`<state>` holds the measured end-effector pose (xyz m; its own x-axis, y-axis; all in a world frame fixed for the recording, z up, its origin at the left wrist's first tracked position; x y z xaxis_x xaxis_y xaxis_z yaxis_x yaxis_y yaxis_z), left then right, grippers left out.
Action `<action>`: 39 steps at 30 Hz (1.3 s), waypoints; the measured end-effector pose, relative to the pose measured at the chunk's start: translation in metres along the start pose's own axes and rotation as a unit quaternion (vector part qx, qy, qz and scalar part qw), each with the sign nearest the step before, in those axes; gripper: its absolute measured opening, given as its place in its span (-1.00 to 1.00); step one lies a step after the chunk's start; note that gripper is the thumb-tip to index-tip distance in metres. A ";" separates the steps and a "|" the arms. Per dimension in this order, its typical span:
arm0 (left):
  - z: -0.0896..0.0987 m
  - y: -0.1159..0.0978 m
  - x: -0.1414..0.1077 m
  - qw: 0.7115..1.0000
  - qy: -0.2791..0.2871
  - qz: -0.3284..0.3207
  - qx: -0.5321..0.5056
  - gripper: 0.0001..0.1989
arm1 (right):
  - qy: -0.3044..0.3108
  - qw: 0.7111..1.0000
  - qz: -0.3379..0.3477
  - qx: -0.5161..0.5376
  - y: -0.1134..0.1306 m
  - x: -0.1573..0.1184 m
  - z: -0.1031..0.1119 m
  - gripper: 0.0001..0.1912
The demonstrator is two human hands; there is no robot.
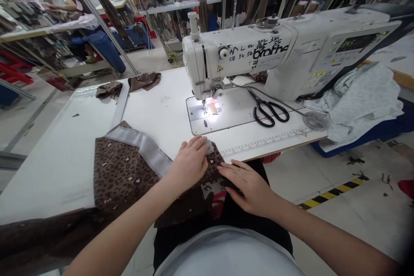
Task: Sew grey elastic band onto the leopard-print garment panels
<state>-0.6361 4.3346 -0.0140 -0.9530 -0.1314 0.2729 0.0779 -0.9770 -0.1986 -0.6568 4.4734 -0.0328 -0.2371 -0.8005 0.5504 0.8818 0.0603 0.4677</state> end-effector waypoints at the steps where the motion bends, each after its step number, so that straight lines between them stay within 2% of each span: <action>1: -0.002 0.002 0.005 1.000 -0.011 0.009 0.007 -0.66 | -0.003 1.000 0.002 -0.004 0.001 -0.001 -0.001 -0.51; 5: -0.006 0.019 0.024 0.989 -0.095 0.085 -0.072 -0.70 | -0.011 1.000 0.007 -0.007 0.005 -0.002 -0.001 -0.48; 8: -0.001 0.029 0.022 0.949 -0.161 0.175 -0.207 -0.70 | 0.000 0.999 -0.021 0.035 0.003 0.003 0.005 -0.48; 10: 0.006 0.026 0.014 0.917 -0.178 0.213 -0.288 -0.72 | -0.022 0.994 -0.075 0.081 -0.004 0.012 0.016 -0.52; 12: 0.017 0.016 0.005 0.898 -0.190 0.229 -0.325 -0.76 | -0.074 0.978 -0.154 0.120 -0.015 0.025 0.030 -0.59; 14: 0.029 0.004 -0.002 0.896 -0.204 0.224 -0.324 -0.77 | -0.117 0.954 -0.225 0.160 -0.023 0.038 0.040 -0.64; 18: 0.043 -0.010 -0.008 0.906 -0.200 0.203 -0.313 -0.84 | -0.087 0.917 -0.282 0.269 -0.023 0.061 0.033 -0.81; 20: 0.044 -0.012 -0.012 0.895 -0.185 0.204 -0.350 -0.88 | -0.069 0.896 -0.298 0.323 -0.020 0.064 0.029 -0.88; 22: 0.043 -0.018 -0.017 0.867 -0.140 0.193 -0.438 -0.90 | -0.034 0.853 -0.313 0.416 -0.013 0.061 0.023 -0.86; 24: 0.040 -0.032 -0.024 0.813 -0.059 0.167 -0.555 -0.93 | 0.026 0.786 -0.320 0.529 -0.002 0.055 0.015 -0.81; 26: 0.037 -0.052 -0.033 0.741 0.028 0.147 -0.655 -0.94 | 0.074 0.722 -0.333 0.602 0.007 0.045 0.007 -0.71; 28: 0.034 -0.068 -0.041 0.692 0.096 0.139 -0.702 -0.91 | 0.111 0.689 -0.351 0.625 0.011 0.035 -0.004 -0.60; 29: 0.032 -0.073 -0.044 0.683 0.119 0.138 -0.708 -0.90 | 0.133 0.681 -0.358 0.625 0.011 0.030 -0.011 -0.55; 31: 0.028 -0.075 -0.046 0.688 0.127 0.149 -0.699 -0.88 | 0.155 0.681 -0.368 0.614 0.008 0.021 -0.024 -0.51; 32: 0.026 -0.069 -0.045 0.699 0.106 0.167 -0.687 -0.89 | 0.140 0.686 -0.374 0.608 0.004 0.019 -0.029 -0.54; 34: 0.025 -0.047 -0.040 0.744 0.019 0.217 -0.631 -0.93 | 0.073 0.694 -0.386 0.603 -0.003 0.018 -0.033 -0.62; 37: 0.035 -0.011 -0.035 0.838 -0.138 0.260 -0.459 -0.84 | 0.015 0.711 -0.384 0.589 0.002 0.021 -0.034 -0.64; 38: 0.038 -0.003 -0.034 0.857 -0.166 0.264 -0.411 -0.82 | 0.005 0.720 -0.389 0.574 0.006 0.023 -0.033 -0.65; 39: 0.038 0.002 -0.033 0.863 -0.178 0.270 -0.388 -0.81 | -0.014 0.731 -0.397 0.555 0.008 0.024 -0.030 -0.68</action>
<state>-0.5930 4.3311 0.0124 -0.6787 -0.7101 0.1873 0.1310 -0.3680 -0.9205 -0.6435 4.4365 -0.0367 -0.5161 -0.8345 -0.1929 -0.4076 0.0412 0.9122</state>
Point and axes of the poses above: each hand's wrist, its own x-axis towards the middle knuckle, its own z-axis out of the back of the hand, y = z × x, the point moved 7 cm from there along x, towards the middle knuckle, and after that the axes turned 12 degrees about -y, right-handed, at the moved point
